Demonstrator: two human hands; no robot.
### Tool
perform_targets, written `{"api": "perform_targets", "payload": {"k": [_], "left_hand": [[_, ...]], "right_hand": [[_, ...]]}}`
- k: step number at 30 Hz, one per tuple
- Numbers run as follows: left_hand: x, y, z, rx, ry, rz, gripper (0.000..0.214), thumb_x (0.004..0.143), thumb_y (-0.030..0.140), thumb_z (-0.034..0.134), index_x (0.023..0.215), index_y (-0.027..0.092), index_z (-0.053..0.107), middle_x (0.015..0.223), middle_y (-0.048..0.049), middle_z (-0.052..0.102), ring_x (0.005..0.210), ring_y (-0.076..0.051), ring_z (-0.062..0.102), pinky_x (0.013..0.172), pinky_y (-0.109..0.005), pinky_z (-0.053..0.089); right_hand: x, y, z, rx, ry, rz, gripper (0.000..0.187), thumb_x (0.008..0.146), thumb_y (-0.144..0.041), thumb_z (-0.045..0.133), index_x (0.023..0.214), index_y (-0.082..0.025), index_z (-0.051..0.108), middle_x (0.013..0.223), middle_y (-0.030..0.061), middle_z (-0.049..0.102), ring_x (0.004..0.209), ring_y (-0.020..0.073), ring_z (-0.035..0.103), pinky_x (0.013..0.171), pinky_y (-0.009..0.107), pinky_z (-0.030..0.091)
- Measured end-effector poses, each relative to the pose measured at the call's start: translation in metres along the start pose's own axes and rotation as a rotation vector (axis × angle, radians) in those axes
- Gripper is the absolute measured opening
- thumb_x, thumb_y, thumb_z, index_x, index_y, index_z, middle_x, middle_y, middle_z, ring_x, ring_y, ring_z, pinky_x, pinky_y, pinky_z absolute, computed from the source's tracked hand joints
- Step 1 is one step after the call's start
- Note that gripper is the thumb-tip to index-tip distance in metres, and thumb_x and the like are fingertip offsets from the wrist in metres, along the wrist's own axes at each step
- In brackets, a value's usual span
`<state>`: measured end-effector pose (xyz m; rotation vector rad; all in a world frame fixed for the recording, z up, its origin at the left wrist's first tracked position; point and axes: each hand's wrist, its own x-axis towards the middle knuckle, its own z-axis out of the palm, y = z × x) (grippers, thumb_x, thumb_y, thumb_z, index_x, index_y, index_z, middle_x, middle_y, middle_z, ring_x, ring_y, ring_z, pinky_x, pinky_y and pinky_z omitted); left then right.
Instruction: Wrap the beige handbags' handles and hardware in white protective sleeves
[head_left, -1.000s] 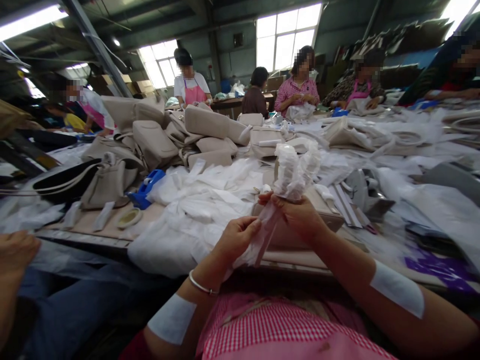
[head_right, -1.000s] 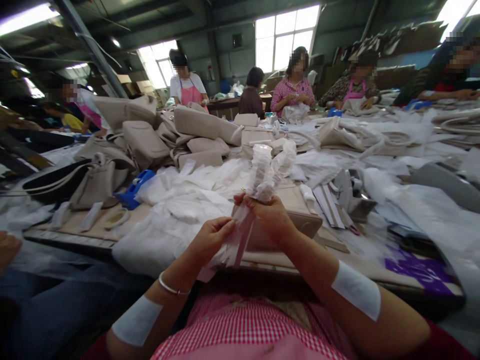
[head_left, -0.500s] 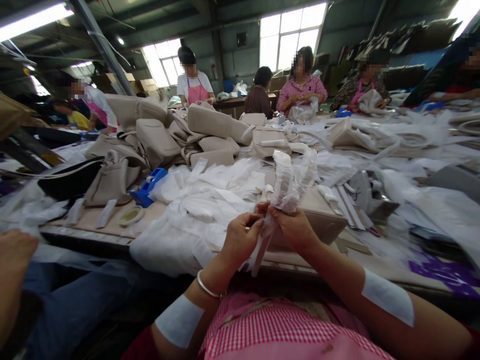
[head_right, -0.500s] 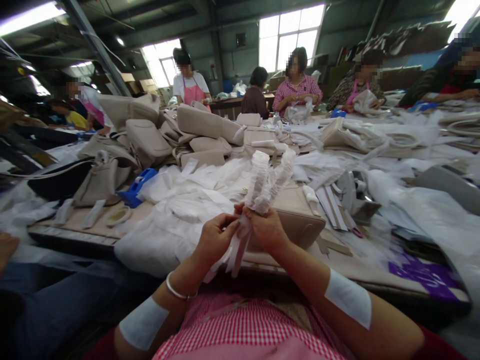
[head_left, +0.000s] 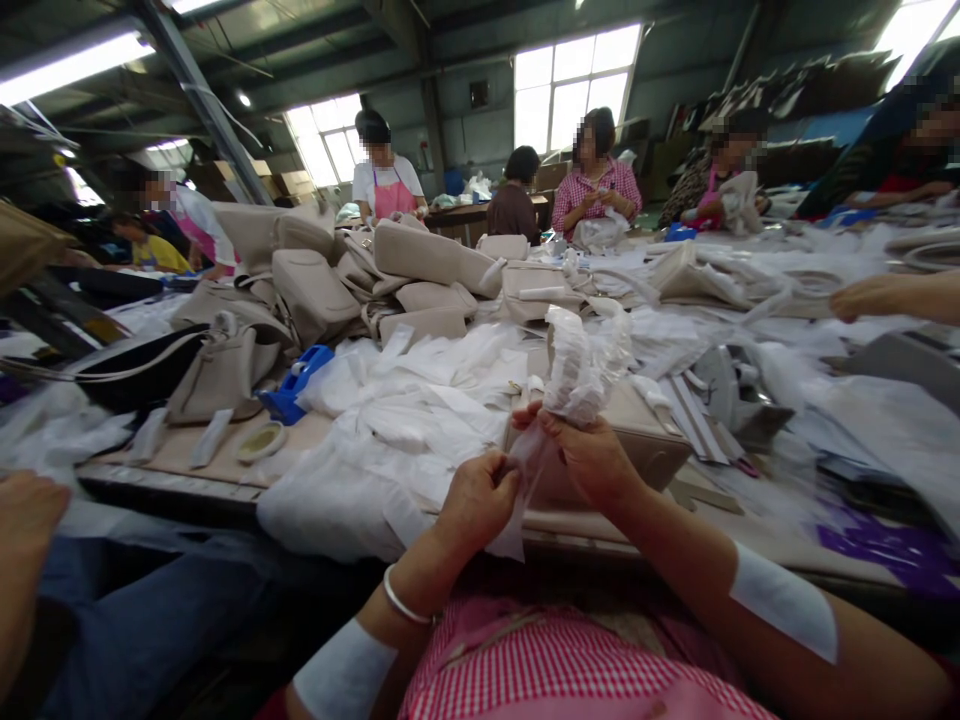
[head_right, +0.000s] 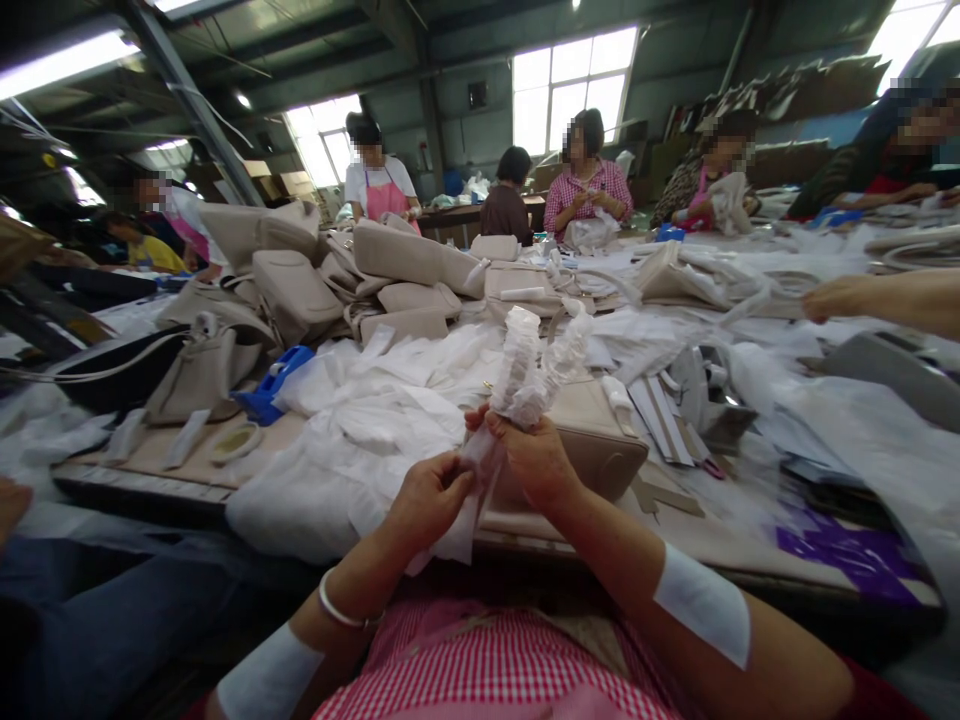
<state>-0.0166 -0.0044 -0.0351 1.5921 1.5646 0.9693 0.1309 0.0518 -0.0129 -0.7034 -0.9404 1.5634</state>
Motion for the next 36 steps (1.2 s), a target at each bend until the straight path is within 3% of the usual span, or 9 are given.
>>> {"api": "perform_targets", "payload": {"k": [4, 10, 13, 17, 21, 25, 29, 33, 36], "left_hand": [[0.0, 0.003, 0.002, -0.363, -0.126, -0.055, 0.024, 0.082, 0.037, 0.066, 0.083, 0.013, 0.072, 0.075, -0.0054, 0.07, 0.071, -0.018, 0.063, 0.067, -0.027, 0.046], [-0.003, 0.005, 0.005, -0.614, -0.084, -0.165, 0.027, 0.079, 0.038, 0.071, 0.07, 0.013, 0.069, 0.063, -0.0017, 0.064, 0.059, -0.012, 0.055, 0.061, -0.024, 0.042], [-0.007, 0.002, 0.004, -0.606, -0.023, -0.161, 0.029, 0.08, 0.04, 0.071, 0.07, 0.014, 0.069, 0.065, -0.0022, 0.066, 0.063, -0.013, 0.057, 0.063, -0.025, 0.043], [-0.013, 0.003, 0.004, -0.555, -0.027, -0.181, 0.029, 0.082, 0.04, 0.068, 0.07, 0.014, 0.069, 0.065, -0.0036, 0.068, 0.062, -0.014, 0.057, 0.062, -0.025, 0.042], [-0.013, 0.011, 0.007, -0.483, -0.122, -0.157, 0.031, 0.083, 0.039, 0.066, 0.068, 0.012, 0.071, 0.063, -0.004, 0.068, 0.057, -0.012, 0.054, 0.058, -0.024, 0.039], [-0.006, 0.017, 0.011, -0.48, -0.066, -0.175, 0.033, 0.08, 0.042, 0.067, 0.068, 0.012, 0.073, 0.06, -0.0031, 0.067, 0.054, -0.013, 0.054, 0.054, -0.024, 0.039], [0.0, 0.019, 0.01, -0.511, -0.087, -0.178, 0.036, 0.081, 0.047, 0.066, 0.069, 0.013, 0.072, 0.063, -0.0042, 0.069, 0.058, -0.016, 0.061, 0.056, -0.026, 0.046], [0.002, 0.021, 0.01, -0.456, -0.142, -0.173, 0.037, 0.084, 0.045, 0.06, 0.066, 0.014, 0.07, 0.06, -0.0046, 0.068, 0.061, -0.018, 0.065, 0.057, -0.026, 0.048], [0.004, 0.019, 0.01, -0.41, -0.103, -0.126, 0.036, 0.085, 0.042, 0.058, 0.067, 0.014, 0.07, 0.062, -0.0051, 0.069, 0.061, -0.018, 0.064, 0.059, -0.027, 0.049]], "right_hand": [[-0.002, -0.001, 0.001, 0.006, -0.017, 0.087, 0.033, 0.067, -0.04, 0.086, 0.088, -0.018, 0.073, 0.083, 0.0055, 0.076, 0.077, 0.0199, 0.069, 0.072, 0.032, 0.056], [-0.001, -0.001, -0.006, -0.028, -0.057, 0.097, 0.034, 0.07, -0.04, 0.085, 0.092, -0.016, 0.073, 0.078, 0.0042, 0.073, 0.066, 0.0171, 0.065, 0.063, 0.029, 0.054], [0.006, -0.008, -0.015, -0.018, -0.045, 0.112, 0.037, 0.07, -0.042, 0.084, 0.094, -0.016, 0.073, 0.073, 0.0026, 0.071, 0.062, 0.0157, 0.063, 0.059, 0.027, 0.051], [0.015, -0.014, -0.022, -0.17, -0.005, 0.034, 0.032, 0.07, -0.043, 0.084, 0.078, -0.015, 0.069, 0.066, -0.0009, 0.065, 0.057, 0.0116, 0.055, 0.054, 0.023, 0.045], [0.012, -0.005, -0.019, -0.4, 0.015, -0.009, 0.034, 0.069, -0.045, 0.081, 0.069, -0.015, 0.066, 0.06, -0.0015, 0.06, 0.053, 0.011, 0.05, 0.05, 0.023, 0.04], [0.0, 0.012, -0.015, -0.558, 0.019, 0.005, 0.033, 0.07, -0.044, 0.076, 0.061, -0.015, 0.065, 0.054, -0.0002, 0.059, 0.049, 0.0125, 0.049, 0.046, 0.025, 0.038], [-0.006, 0.012, -0.018, -0.69, 0.023, -0.08, 0.032, 0.074, -0.044, 0.071, 0.061, -0.016, 0.065, 0.053, 0.0005, 0.059, 0.049, 0.0138, 0.05, 0.046, 0.025, 0.04], [-0.007, 0.008, -0.015, -0.734, -0.071, -0.174, 0.033, 0.078, -0.044, 0.069, 0.059, -0.018, 0.061, 0.051, -0.0004, 0.058, 0.046, 0.0132, 0.05, 0.043, 0.024, 0.038], [-0.009, 0.011, -0.013, -0.677, -0.13, -0.144, 0.032, 0.08, -0.044, 0.066, 0.06, -0.02, 0.061, 0.048, -0.0015, 0.056, 0.043, 0.0133, 0.049, 0.041, 0.024, 0.038]]}}
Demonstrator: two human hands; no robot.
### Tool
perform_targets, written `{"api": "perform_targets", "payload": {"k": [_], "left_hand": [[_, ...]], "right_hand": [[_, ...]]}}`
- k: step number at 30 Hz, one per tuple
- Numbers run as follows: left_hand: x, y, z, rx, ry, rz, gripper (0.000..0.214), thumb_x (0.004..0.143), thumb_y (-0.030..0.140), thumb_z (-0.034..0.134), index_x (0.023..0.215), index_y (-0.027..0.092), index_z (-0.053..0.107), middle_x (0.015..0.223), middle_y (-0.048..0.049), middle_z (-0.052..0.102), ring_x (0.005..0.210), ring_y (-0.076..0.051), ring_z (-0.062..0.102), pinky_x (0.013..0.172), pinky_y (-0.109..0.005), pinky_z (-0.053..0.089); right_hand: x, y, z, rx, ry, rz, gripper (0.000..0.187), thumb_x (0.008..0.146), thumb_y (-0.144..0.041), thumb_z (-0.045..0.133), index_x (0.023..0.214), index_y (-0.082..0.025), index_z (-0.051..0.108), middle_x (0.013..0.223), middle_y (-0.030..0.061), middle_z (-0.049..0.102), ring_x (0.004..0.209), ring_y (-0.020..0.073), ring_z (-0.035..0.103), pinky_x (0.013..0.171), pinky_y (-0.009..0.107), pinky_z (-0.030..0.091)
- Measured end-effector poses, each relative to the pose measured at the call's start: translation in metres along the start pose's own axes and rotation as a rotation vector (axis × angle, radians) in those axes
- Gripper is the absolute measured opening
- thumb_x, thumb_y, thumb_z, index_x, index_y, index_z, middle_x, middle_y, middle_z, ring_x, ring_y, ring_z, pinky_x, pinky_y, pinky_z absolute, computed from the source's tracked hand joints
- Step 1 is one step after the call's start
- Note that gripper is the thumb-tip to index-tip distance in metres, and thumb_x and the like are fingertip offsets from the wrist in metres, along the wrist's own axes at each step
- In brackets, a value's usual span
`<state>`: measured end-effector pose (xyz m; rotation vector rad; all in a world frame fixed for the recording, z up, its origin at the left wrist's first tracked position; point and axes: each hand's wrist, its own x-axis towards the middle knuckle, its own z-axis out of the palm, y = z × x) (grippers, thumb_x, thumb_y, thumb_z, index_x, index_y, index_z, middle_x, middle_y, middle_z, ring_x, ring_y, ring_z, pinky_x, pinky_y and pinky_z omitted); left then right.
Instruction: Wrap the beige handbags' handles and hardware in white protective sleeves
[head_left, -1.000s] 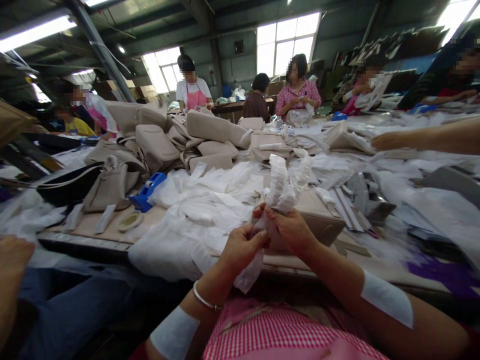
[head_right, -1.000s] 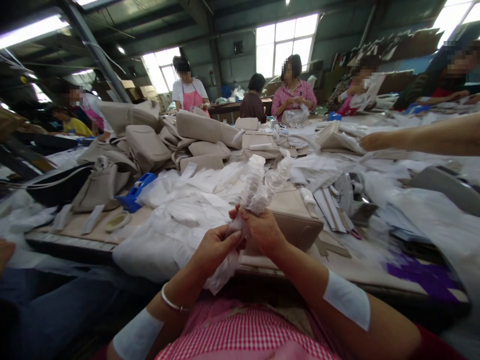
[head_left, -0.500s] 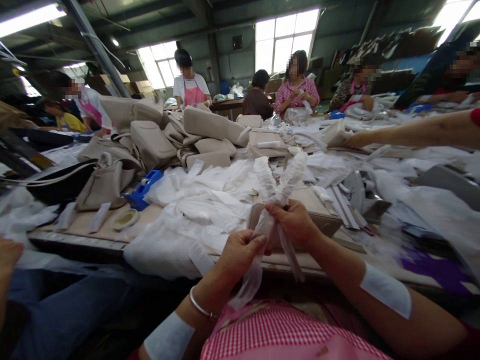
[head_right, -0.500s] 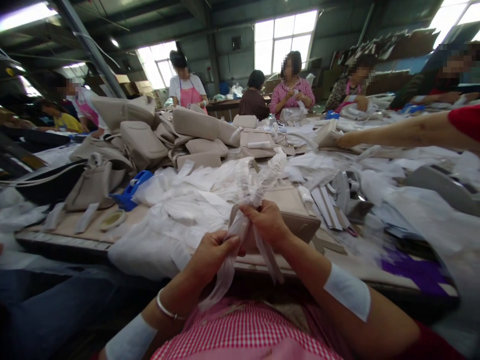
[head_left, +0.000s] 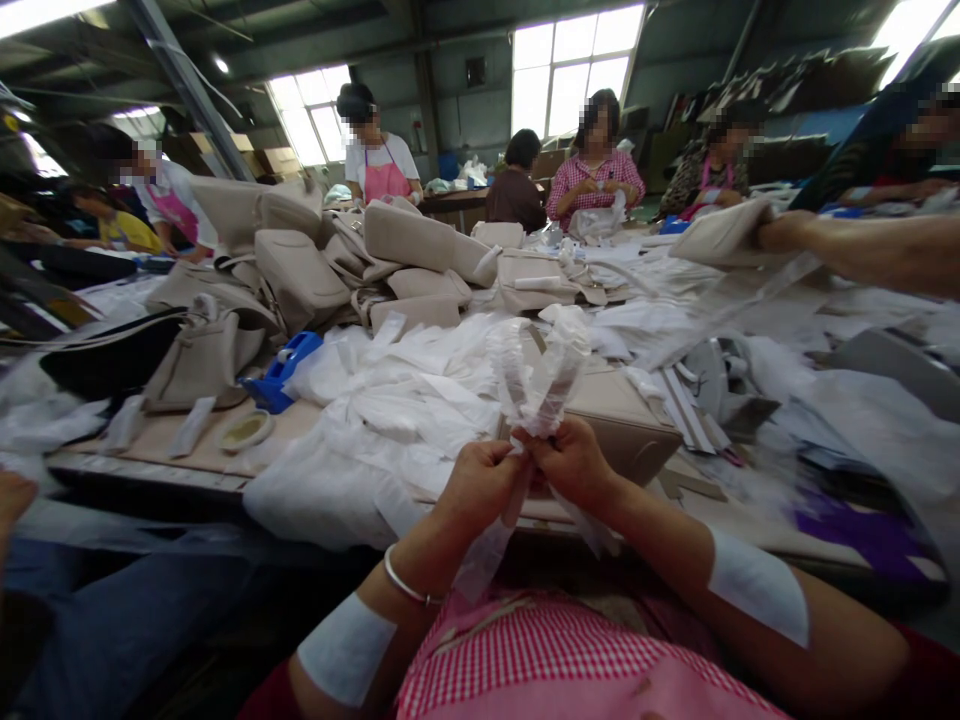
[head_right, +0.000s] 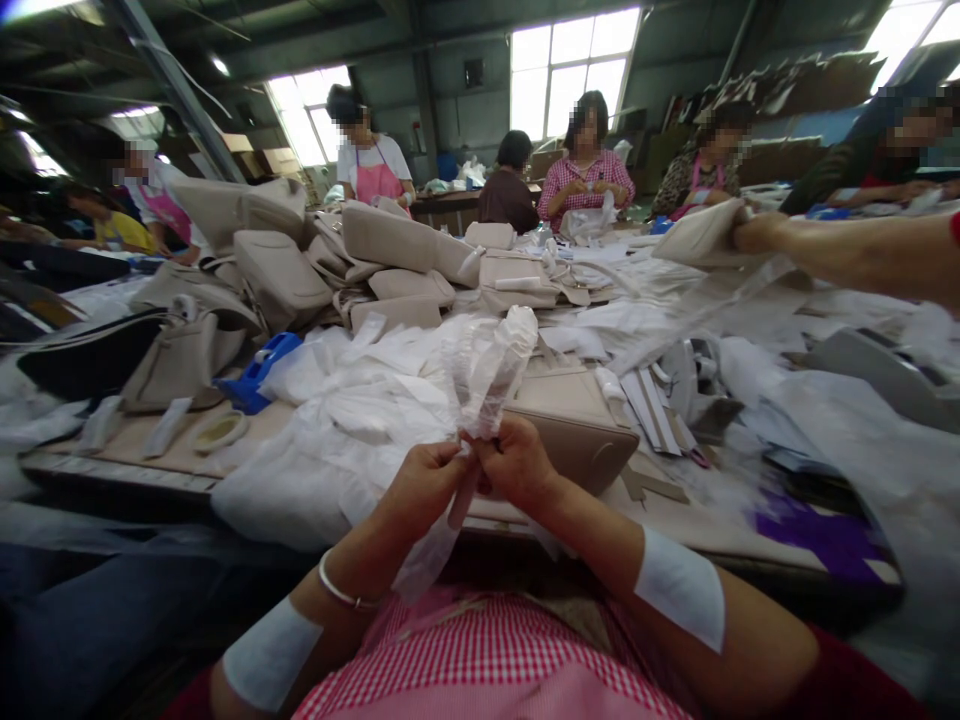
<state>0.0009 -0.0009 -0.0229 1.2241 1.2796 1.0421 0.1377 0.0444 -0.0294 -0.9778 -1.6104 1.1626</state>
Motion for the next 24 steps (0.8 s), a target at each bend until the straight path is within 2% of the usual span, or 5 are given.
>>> {"api": "perform_targets", "payload": {"k": [3, 8, 16, 19, 24], "left_hand": [[0.001, -0.004, -0.007, 0.014, -0.048, 0.024, 0.037, 0.085, 0.045, 0.059, 0.071, 0.013, 0.071, 0.066, -0.0061, 0.07, 0.063, -0.018, 0.063, 0.06, -0.027, 0.048], [-0.005, -0.008, -0.023, 0.064, -0.227, -0.081, 0.044, 0.085, 0.052, 0.06, 0.07, 0.013, 0.074, 0.068, -0.0069, 0.072, 0.058, -0.015, 0.059, 0.055, -0.024, 0.042], [0.005, -0.013, -0.008, 0.095, -0.066, 0.028, 0.039, 0.086, 0.046, 0.059, 0.069, 0.014, 0.074, 0.064, -0.0041, 0.07, 0.06, -0.016, 0.06, 0.059, -0.026, 0.044], [0.004, -0.013, -0.013, 0.077, -0.131, 0.039, 0.043, 0.086, 0.051, 0.059, 0.074, 0.014, 0.075, 0.067, -0.0053, 0.071, 0.061, -0.016, 0.059, 0.058, -0.025, 0.043], [-0.003, -0.011, -0.018, 0.061, -0.216, -0.144, 0.049, 0.085, 0.055, 0.057, 0.073, 0.012, 0.077, 0.066, -0.0077, 0.072, 0.046, -0.01, 0.048, 0.045, -0.023, 0.032]], "right_hand": [[0.001, 0.002, -0.003, -0.055, 0.01, -0.007, 0.029, 0.08, -0.043, 0.066, 0.063, -0.02, 0.063, 0.05, -0.0011, 0.058, 0.045, 0.0143, 0.051, 0.043, 0.025, 0.04], [0.013, 0.0, -0.017, -0.233, 0.176, -0.124, 0.03, 0.079, -0.042, 0.067, 0.063, -0.018, 0.065, 0.057, 0.0004, 0.061, 0.054, 0.0148, 0.052, 0.052, 0.026, 0.042], [0.001, 0.011, 0.002, -0.163, 0.106, -0.055, 0.031, 0.082, -0.042, 0.065, 0.061, -0.019, 0.064, 0.051, -0.0005, 0.059, 0.047, 0.015, 0.052, 0.047, 0.026, 0.04], [0.007, 0.007, -0.007, -0.214, 0.131, -0.094, 0.031, 0.08, -0.042, 0.065, 0.06, -0.019, 0.065, 0.053, 0.0004, 0.06, 0.05, 0.0152, 0.052, 0.049, 0.027, 0.041], [0.016, 0.0, -0.014, -0.3, 0.249, -0.144, 0.035, 0.081, -0.043, 0.064, 0.058, -0.017, 0.063, 0.056, 0.0008, 0.059, 0.052, 0.0139, 0.049, 0.051, 0.026, 0.039]]}}
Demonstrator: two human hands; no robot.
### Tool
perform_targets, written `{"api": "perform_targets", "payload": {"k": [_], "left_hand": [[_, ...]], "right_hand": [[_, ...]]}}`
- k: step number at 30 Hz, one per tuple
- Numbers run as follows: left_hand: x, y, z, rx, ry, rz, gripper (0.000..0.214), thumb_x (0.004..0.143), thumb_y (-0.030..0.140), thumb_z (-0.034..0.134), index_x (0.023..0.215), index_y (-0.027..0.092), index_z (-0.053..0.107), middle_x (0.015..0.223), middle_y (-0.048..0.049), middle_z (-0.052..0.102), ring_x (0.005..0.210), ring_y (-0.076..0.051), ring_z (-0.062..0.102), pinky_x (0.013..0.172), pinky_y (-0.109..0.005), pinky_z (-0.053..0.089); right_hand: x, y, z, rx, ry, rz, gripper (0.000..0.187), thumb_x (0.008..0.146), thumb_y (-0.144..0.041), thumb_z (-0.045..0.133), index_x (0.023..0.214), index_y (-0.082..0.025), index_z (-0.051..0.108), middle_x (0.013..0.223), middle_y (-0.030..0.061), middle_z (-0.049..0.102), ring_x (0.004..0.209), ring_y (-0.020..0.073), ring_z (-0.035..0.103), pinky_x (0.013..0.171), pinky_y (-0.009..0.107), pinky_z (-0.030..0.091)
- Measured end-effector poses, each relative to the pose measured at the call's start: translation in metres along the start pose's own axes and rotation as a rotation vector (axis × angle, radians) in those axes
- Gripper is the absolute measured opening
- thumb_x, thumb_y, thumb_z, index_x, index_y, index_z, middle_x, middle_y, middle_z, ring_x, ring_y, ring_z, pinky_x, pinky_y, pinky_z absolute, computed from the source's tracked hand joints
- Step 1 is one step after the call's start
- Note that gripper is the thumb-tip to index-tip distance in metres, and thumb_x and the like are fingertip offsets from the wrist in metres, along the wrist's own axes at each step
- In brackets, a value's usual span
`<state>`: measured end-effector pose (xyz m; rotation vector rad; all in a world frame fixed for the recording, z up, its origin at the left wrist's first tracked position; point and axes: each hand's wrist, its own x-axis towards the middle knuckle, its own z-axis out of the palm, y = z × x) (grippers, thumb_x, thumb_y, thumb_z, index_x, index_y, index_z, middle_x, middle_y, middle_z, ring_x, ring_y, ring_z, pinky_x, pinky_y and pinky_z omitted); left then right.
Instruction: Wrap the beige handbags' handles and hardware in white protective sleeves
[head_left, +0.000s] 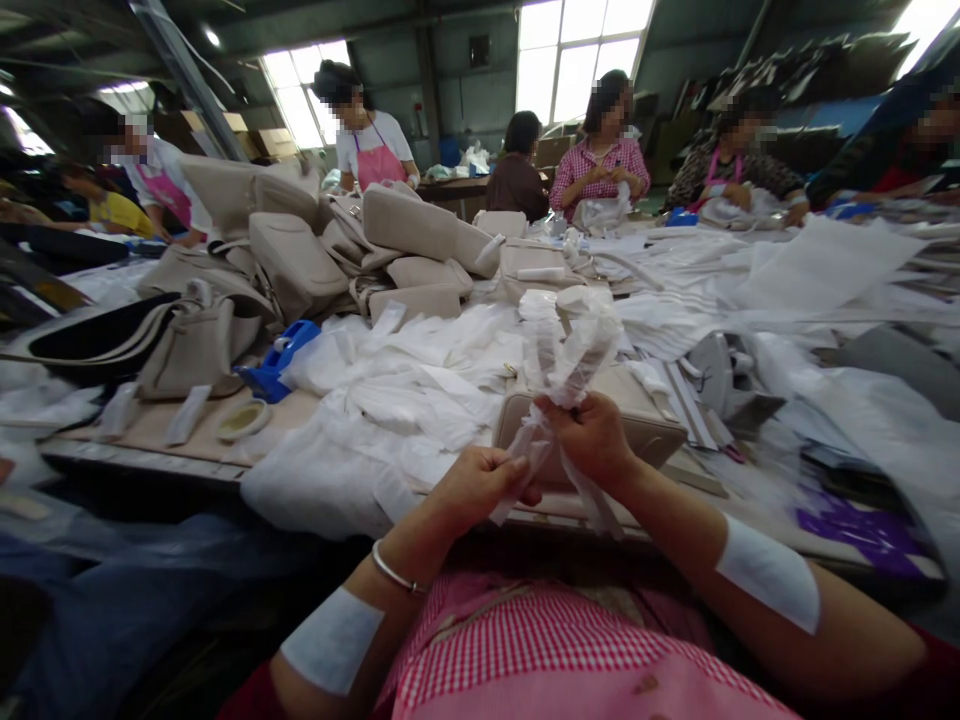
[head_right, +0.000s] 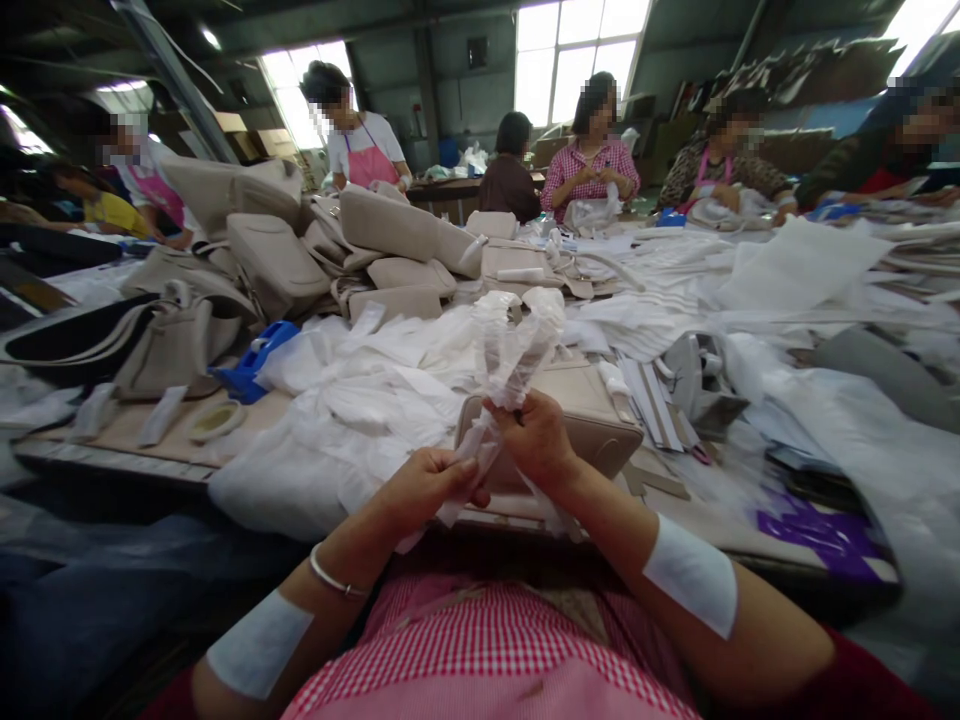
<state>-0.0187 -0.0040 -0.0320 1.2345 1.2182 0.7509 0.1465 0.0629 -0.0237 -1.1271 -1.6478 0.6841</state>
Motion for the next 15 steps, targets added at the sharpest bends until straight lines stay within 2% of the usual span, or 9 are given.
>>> {"api": "perform_targets", "payload": {"k": [5, 8, 12, 15], "left_hand": [[0.006, -0.002, 0.014, -0.102, 0.087, 0.053, 0.034, 0.081, 0.043, 0.063, 0.065, 0.015, 0.074, 0.063, -0.0054, 0.071, 0.057, -0.015, 0.059, 0.056, -0.025, 0.042], [0.006, -0.004, 0.013, -0.116, 0.061, 0.067, 0.04, 0.084, 0.049, 0.06, 0.069, 0.015, 0.074, 0.065, -0.0049, 0.071, 0.054, -0.013, 0.054, 0.053, -0.025, 0.038], [0.001, -0.006, 0.005, -0.155, 0.061, 0.053, 0.046, 0.084, 0.056, 0.061, 0.076, 0.013, 0.075, 0.066, -0.0045, 0.071, 0.049, -0.01, 0.043, 0.048, -0.023, 0.029], [0.002, -0.005, 0.007, -0.155, 0.061, 0.08, 0.044, 0.085, 0.053, 0.061, 0.074, 0.013, 0.076, 0.063, -0.0034, 0.069, 0.049, -0.01, 0.045, 0.049, -0.023, 0.03]], "right_hand": [[-0.018, 0.0, 0.015, 0.064, -0.081, 0.003, 0.033, 0.084, -0.041, 0.063, 0.061, -0.018, 0.064, 0.054, -0.0001, 0.057, 0.051, 0.0136, 0.048, 0.049, 0.025, 0.038], [-0.013, 0.002, 0.009, 0.029, -0.054, -0.009, 0.032, 0.082, -0.042, 0.066, 0.062, -0.018, 0.065, 0.054, 0.0003, 0.059, 0.051, 0.0142, 0.049, 0.049, 0.026, 0.038], [0.004, 0.005, -0.003, 0.074, -0.002, 0.089, 0.035, 0.081, -0.048, 0.066, 0.065, -0.016, 0.066, 0.058, 0.0013, 0.062, 0.054, 0.0149, 0.052, 0.05, 0.026, 0.04], [-0.003, 0.007, 0.003, 0.086, -0.04, 0.113, 0.034, 0.08, -0.046, 0.067, 0.064, -0.016, 0.067, 0.056, 0.0009, 0.062, 0.052, 0.0148, 0.052, 0.049, 0.025, 0.04]]}}
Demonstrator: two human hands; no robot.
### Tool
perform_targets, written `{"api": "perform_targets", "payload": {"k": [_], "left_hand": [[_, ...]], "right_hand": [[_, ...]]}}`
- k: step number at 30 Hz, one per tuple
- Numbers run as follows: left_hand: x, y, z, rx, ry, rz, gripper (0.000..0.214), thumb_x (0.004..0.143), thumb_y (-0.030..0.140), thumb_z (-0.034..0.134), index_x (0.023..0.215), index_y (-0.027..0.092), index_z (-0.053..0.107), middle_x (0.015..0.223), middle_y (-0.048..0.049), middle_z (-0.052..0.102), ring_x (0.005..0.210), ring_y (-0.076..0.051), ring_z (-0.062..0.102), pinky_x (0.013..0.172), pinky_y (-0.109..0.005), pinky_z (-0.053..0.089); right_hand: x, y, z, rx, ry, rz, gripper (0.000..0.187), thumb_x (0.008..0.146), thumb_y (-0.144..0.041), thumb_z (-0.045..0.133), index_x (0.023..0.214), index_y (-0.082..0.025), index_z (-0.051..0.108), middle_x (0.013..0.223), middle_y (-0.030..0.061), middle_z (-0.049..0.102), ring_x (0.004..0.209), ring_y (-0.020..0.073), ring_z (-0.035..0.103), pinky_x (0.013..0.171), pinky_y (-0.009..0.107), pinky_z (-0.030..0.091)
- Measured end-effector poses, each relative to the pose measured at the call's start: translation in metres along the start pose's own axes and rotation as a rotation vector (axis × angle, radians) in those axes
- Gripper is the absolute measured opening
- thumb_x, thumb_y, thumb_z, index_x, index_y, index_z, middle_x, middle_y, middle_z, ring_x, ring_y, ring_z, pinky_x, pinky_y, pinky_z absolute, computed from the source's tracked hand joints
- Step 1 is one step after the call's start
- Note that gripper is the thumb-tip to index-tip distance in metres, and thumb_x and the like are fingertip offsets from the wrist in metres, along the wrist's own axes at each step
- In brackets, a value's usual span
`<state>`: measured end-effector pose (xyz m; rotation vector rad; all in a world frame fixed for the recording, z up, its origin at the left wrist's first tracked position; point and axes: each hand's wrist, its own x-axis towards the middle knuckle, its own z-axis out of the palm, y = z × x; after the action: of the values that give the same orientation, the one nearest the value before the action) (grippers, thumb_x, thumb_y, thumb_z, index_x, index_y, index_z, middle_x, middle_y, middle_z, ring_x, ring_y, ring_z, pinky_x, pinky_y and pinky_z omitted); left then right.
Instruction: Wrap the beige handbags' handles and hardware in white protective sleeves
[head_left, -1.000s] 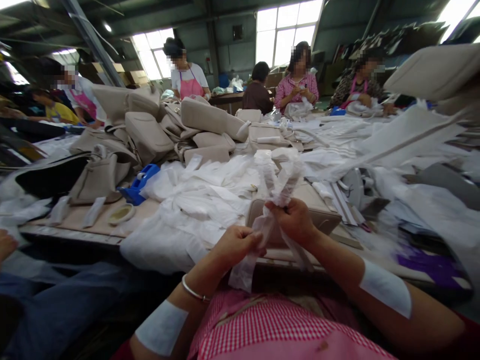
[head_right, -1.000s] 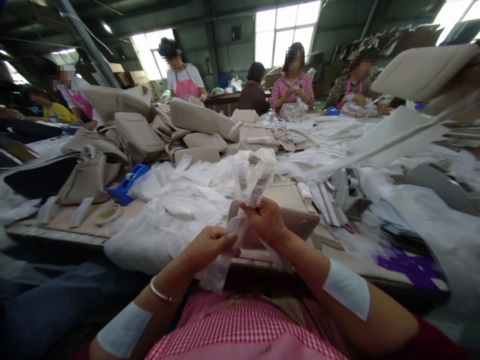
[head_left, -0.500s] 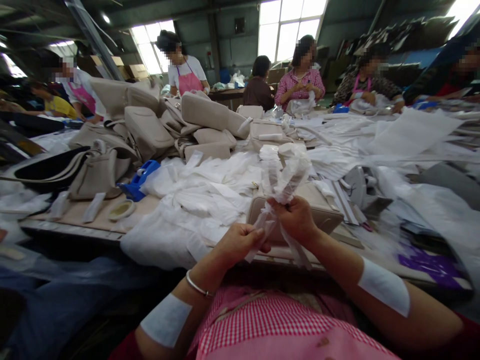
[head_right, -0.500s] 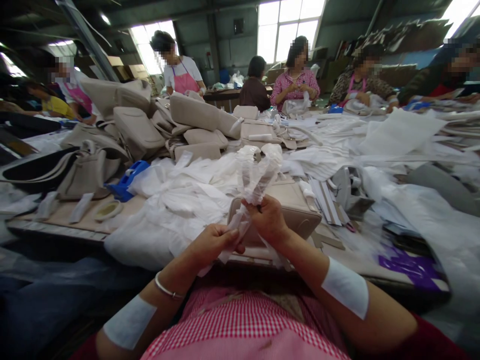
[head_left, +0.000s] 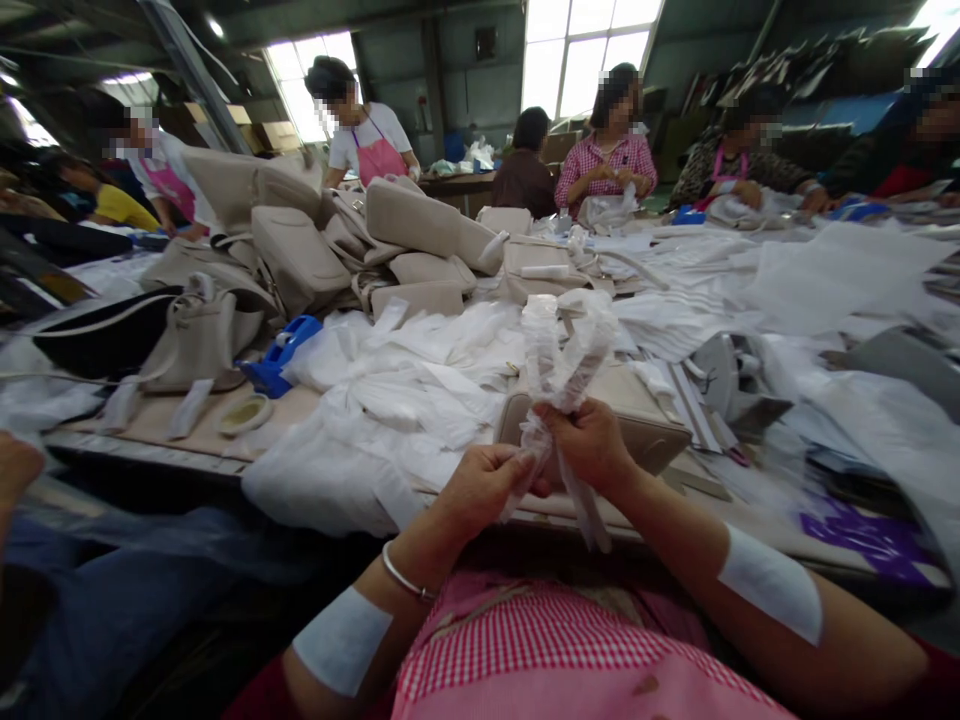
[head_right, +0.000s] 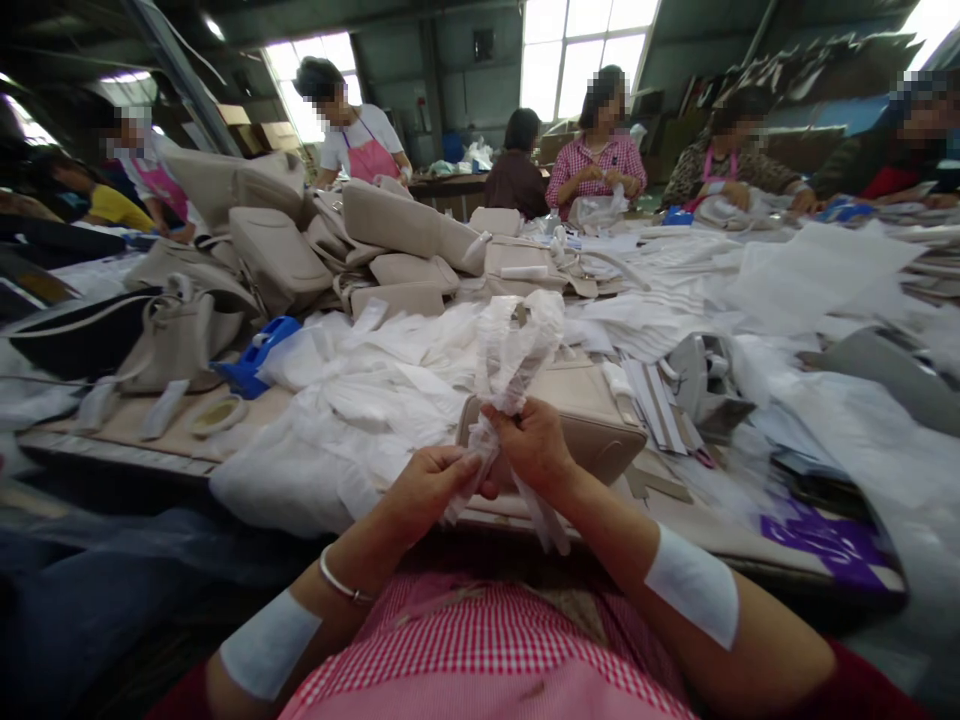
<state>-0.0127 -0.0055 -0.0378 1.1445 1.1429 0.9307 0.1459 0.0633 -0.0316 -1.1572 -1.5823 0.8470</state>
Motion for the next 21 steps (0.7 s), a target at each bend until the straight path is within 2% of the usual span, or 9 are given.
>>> {"api": "perform_targets", "payload": {"k": [3, 6, 10, 13, 15, 18, 21], "left_hand": [[0.005, -0.001, 0.008, -0.04, 0.023, 0.029, 0.041, 0.085, 0.05, 0.062, 0.071, 0.014, 0.076, 0.065, -0.0053, 0.072, 0.058, -0.014, 0.058, 0.059, -0.025, 0.042], [0.007, -0.004, 0.012, -0.043, 0.034, 0.025, 0.041, 0.085, 0.05, 0.062, 0.07, 0.014, 0.075, 0.069, -0.0061, 0.073, 0.063, -0.016, 0.062, 0.064, -0.026, 0.046], [0.003, -0.002, 0.0, -0.016, -0.02, 0.009, 0.043, 0.084, 0.055, 0.062, 0.08, 0.014, 0.075, 0.073, -0.0055, 0.073, 0.06, -0.014, 0.058, 0.058, -0.024, 0.041], [-0.001, 0.002, -0.009, 0.097, -0.025, -0.048, 0.044, 0.083, 0.054, 0.063, 0.074, 0.012, 0.075, 0.065, -0.0052, 0.069, 0.05, -0.011, 0.049, 0.049, -0.023, 0.032], [-0.001, 0.005, -0.008, 0.107, -0.013, -0.08, 0.042, 0.083, 0.051, 0.063, 0.071, 0.013, 0.075, 0.06, -0.0047, 0.067, 0.047, -0.01, 0.047, 0.047, -0.023, 0.03], [0.002, 0.006, 0.003, 0.016, 0.057, -0.049, 0.037, 0.081, 0.047, 0.066, 0.068, 0.014, 0.074, 0.057, -0.0033, 0.066, 0.048, -0.011, 0.049, 0.048, -0.022, 0.034], [0.003, 0.004, 0.007, -0.049, 0.095, -0.027, 0.037, 0.079, 0.048, 0.068, 0.072, 0.013, 0.074, 0.063, -0.0043, 0.069, 0.051, -0.011, 0.052, 0.05, -0.022, 0.036]], "right_hand": [[-0.016, 0.006, 0.012, -0.024, -0.029, -0.013, 0.034, 0.081, -0.043, 0.065, 0.059, -0.017, 0.065, 0.051, -0.0003, 0.057, 0.049, 0.0138, 0.048, 0.048, 0.025, 0.038], [-0.021, 0.009, 0.014, -0.045, -0.055, -0.057, 0.031, 0.082, -0.04, 0.063, 0.06, -0.017, 0.064, 0.053, 0.0, 0.058, 0.05, 0.0141, 0.049, 0.05, 0.025, 0.039], [-0.009, 0.003, 0.002, -0.079, -0.013, -0.079, 0.03, 0.08, -0.041, 0.065, 0.061, -0.018, 0.065, 0.054, 0.0005, 0.059, 0.051, 0.0146, 0.049, 0.05, 0.026, 0.039], [-0.003, -0.003, -0.001, -0.084, 0.045, -0.089, 0.031, 0.08, -0.042, 0.066, 0.06, -0.018, 0.065, 0.055, 0.0008, 0.06, 0.051, 0.0144, 0.049, 0.05, 0.026, 0.038], [-0.005, -0.003, 0.003, -0.073, 0.029, -0.096, 0.03, 0.081, -0.041, 0.065, 0.062, -0.017, 0.066, 0.055, 0.0009, 0.061, 0.051, 0.0144, 0.049, 0.05, 0.026, 0.038], [-0.012, 0.001, 0.011, -0.059, 0.003, -0.066, 0.031, 0.082, -0.041, 0.063, 0.063, -0.017, 0.066, 0.053, 0.0004, 0.058, 0.05, 0.0138, 0.048, 0.048, 0.025, 0.037], [-0.013, 0.005, 0.01, -0.07, -0.003, -0.066, 0.033, 0.081, -0.042, 0.064, 0.061, -0.016, 0.064, 0.052, -0.0001, 0.056, 0.049, 0.013, 0.046, 0.046, 0.024, 0.035]]}}
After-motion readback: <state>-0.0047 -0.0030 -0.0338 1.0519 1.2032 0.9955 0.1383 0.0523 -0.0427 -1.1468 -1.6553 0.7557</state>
